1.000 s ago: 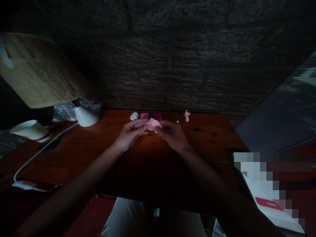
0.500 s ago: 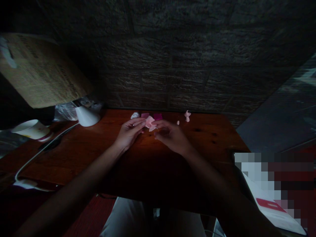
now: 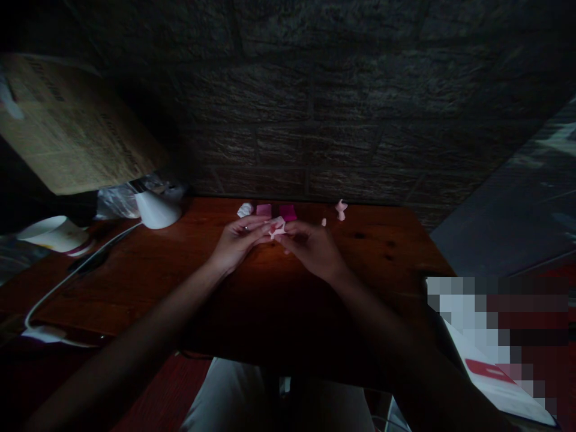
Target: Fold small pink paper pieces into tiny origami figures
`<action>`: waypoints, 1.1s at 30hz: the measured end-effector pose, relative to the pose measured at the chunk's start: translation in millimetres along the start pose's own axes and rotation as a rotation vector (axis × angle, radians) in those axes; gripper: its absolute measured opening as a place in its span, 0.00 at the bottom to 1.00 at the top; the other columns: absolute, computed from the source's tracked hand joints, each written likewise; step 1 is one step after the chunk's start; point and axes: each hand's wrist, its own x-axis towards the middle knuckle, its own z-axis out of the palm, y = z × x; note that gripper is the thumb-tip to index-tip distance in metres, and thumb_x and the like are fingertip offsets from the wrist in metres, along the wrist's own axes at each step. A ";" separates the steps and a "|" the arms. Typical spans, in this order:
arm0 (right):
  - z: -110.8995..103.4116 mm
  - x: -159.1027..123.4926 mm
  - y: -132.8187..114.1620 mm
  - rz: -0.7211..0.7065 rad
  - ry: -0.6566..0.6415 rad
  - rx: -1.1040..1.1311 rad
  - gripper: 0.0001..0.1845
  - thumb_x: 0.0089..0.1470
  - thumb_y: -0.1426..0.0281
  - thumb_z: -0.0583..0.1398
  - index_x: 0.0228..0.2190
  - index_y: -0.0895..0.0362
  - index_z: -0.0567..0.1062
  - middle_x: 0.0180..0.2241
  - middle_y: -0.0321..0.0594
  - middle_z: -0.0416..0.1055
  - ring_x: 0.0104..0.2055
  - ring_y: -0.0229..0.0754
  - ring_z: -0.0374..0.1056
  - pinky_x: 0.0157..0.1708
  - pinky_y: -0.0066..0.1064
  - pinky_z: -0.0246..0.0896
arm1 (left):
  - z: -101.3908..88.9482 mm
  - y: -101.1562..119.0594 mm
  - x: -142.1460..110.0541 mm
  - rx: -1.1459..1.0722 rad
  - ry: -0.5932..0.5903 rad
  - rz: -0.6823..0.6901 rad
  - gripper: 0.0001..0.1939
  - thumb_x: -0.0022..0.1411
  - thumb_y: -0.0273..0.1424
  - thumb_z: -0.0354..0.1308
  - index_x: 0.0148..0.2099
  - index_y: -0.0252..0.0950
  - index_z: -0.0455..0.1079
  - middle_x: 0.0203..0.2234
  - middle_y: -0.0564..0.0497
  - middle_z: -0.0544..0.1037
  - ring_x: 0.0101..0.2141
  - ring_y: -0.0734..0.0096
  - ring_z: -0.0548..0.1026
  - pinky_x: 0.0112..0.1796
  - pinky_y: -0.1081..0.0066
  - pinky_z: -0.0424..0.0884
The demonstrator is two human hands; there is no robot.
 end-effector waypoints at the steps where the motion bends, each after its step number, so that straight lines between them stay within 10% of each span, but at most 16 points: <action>1: 0.0 0.1 0.1 0.004 0.006 -0.002 0.11 0.55 0.59 0.68 0.35 0.53 0.81 0.36 0.38 0.80 0.31 0.38 0.74 0.32 0.33 0.72 | -0.3 0.1 -0.1 0.006 -0.013 0.004 0.16 0.50 0.35 0.76 0.42 0.39 0.83 0.42 0.45 0.86 0.41 0.61 0.83 0.43 0.62 0.80; 12: -0.6 1.1 0.0 0.041 0.033 0.024 0.13 0.54 0.57 0.67 0.34 0.54 0.80 0.33 0.37 0.78 0.28 0.36 0.70 0.28 0.30 0.71 | 2.0 1.6 -0.5 0.088 -0.113 0.109 0.23 0.47 0.25 0.76 0.47 0.39 0.79 0.46 0.46 0.85 0.48 0.58 0.82 0.54 0.56 0.76; 33: -0.1 -0.4 -1.1 0.054 0.004 0.010 0.15 0.54 0.54 0.67 0.32 0.53 0.79 0.32 0.37 0.77 0.30 0.38 0.70 0.29 0.31 0.69 | 1.8 1.6 -2.5 0.090 -0.104 0.102 0.19 0.52 0.30 0.74 0.47 0.41 0.79 0.47 0.46 0.84 0.45 0.59 0.82 0.39 0.65 0.80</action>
